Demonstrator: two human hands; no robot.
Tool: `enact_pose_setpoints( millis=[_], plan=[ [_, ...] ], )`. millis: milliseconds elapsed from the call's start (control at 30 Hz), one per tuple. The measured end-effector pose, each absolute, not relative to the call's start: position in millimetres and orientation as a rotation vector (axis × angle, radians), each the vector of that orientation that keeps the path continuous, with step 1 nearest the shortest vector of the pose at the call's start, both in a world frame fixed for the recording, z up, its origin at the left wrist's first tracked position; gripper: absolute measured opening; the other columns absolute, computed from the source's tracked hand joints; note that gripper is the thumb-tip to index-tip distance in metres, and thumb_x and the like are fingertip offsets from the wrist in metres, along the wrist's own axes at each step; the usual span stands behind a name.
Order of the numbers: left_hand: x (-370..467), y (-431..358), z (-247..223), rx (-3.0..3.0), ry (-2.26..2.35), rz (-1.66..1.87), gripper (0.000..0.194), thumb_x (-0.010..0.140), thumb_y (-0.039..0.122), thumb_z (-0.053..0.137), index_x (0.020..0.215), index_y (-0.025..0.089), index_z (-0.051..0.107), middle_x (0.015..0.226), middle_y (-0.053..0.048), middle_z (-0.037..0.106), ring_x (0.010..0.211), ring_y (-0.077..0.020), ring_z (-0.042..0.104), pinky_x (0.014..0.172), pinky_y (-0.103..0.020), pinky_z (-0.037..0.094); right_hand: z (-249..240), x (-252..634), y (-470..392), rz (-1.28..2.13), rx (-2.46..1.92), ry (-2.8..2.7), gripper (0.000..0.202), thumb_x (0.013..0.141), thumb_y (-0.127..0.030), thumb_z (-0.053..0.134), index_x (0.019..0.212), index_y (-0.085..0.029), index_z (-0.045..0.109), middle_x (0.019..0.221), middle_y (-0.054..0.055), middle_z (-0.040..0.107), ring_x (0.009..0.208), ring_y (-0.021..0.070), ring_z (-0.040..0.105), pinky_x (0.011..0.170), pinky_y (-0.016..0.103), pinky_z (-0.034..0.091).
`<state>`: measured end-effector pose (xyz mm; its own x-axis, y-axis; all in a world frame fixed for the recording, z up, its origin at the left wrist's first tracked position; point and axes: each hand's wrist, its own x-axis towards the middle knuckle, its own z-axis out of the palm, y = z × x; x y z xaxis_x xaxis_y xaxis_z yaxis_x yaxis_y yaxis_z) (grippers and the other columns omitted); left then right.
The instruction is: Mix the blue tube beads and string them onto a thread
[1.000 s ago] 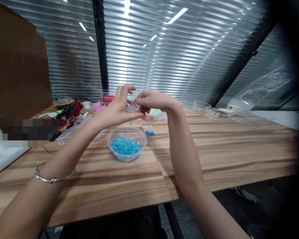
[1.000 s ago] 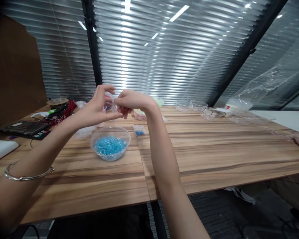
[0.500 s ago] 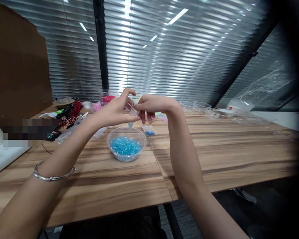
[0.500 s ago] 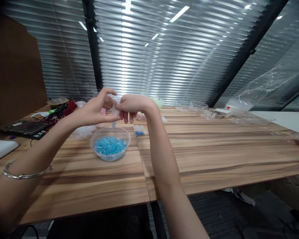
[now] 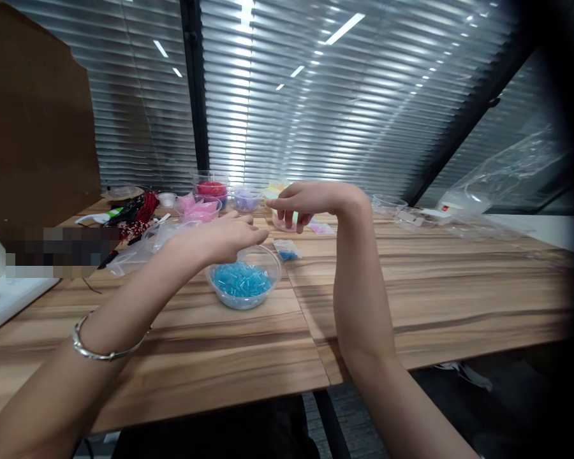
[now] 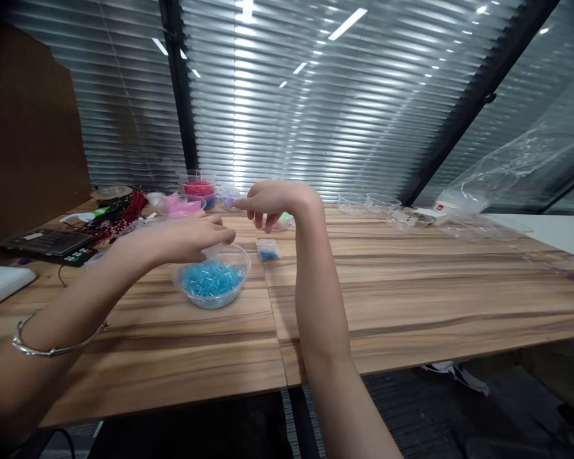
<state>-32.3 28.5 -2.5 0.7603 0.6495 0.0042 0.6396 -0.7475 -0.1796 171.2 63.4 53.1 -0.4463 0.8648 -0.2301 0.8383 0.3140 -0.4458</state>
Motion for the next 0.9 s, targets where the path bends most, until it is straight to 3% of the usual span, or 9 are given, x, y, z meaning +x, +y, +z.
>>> enact_pose_setpoints(
  millis=[167,300,500,633,767,900],
  plan=[
    [-25,10,1,-2.736,-1.115,0.008,0.033,0.069,-0.001,0.044,0.085,0.020,0.065,0.087,-0.008,0.060,0.080,-0.0239,0.055,0.076,-0.036,0.039,53,167,63,0.810,-1.605,-2.515,0.058,0.079,-0.072,0.052,0.087,-0.017,0.067,0.095,0.012,0.071,0.074,0.0221,0.069,0.060,0.031,0.055],
    [-20,-5,14,-2.705,-1.155,0.038,0.030,0.075,-0.002,0.044,0.081,0.018,0.065,0.090,-0.009,0.063,0.082,-0.0219,0.056,0.079,-0.035,0.038,53,165,61,0.825,-1.600,-2.526,0.056,0.079,-0.070,0.054,0.088,-0.017,0.067,0.096,0.011,0.071,0.072,0.0213,0.069,0.060,0.030,0.054],
    [-2,-29,19,-2.508,-1.123,0.215,0.033,0.071,-0.003,0.051,0.090,0.017,0.067,0.087,-0.009,0.068,0.090,-0.0246,0.057,0.079,-0.034,0.038,55,161,57,0.798,-1.600,-2.560,0.058,0.079,-0.071,0.053,0.092,-0.016,0.067,0.099,0.011,0.071,0.072,0.0208,0.069,0.059,0.030,0.053],
    [12,-53,14,-2.478,-1.125,0.251,0.024,0.063,0.009,0.065,0.086,0.017,0.065,0.092,-0.010,0.069,0.095,-0.0293,0.056,0.085,-0.038,0.037,54,160,57,0.813,-1.584,-2.576,0.057,0.079,-0.070,0.054,0.094,-0.017,0.068,0.097,0.010,0.071,0.073,0.0211,0.070,0.062,0.030,0.053],
    [16,-58,5,-2.456,-1.061,0.259,0.042,0.054,0.018,0.074,0.094,0.020,0.063,0.098,-0.011,0.069,0.101,-0.0337,0.054,0.088,-0.042,0.035,54,158,57,0.804,-1.574,-2.595,0.055,0.079,-0.069,0.055,0.095,-0.018,0.067,0.098,0.010,0.071,0.074,0.0210,0.070,0.063,0.030,0.054],
    [14,-39,-8,-2.477,-1.046,0.195,0.050,0.058,0.020,0.076,0.105,0.020,0.060,0.106,-0.012,0.069,0.103,-0.0327,0.056,0.090,-0.042,0.036,55,157,54,0.817,-1.588,-2.583,0.056,0.079,-0.069,0.055,0.097,-0.017,0.065,0.100,0.011,0.071,0.073,0.0207,0.070,0.062,0.029,0.053]
  ],
)
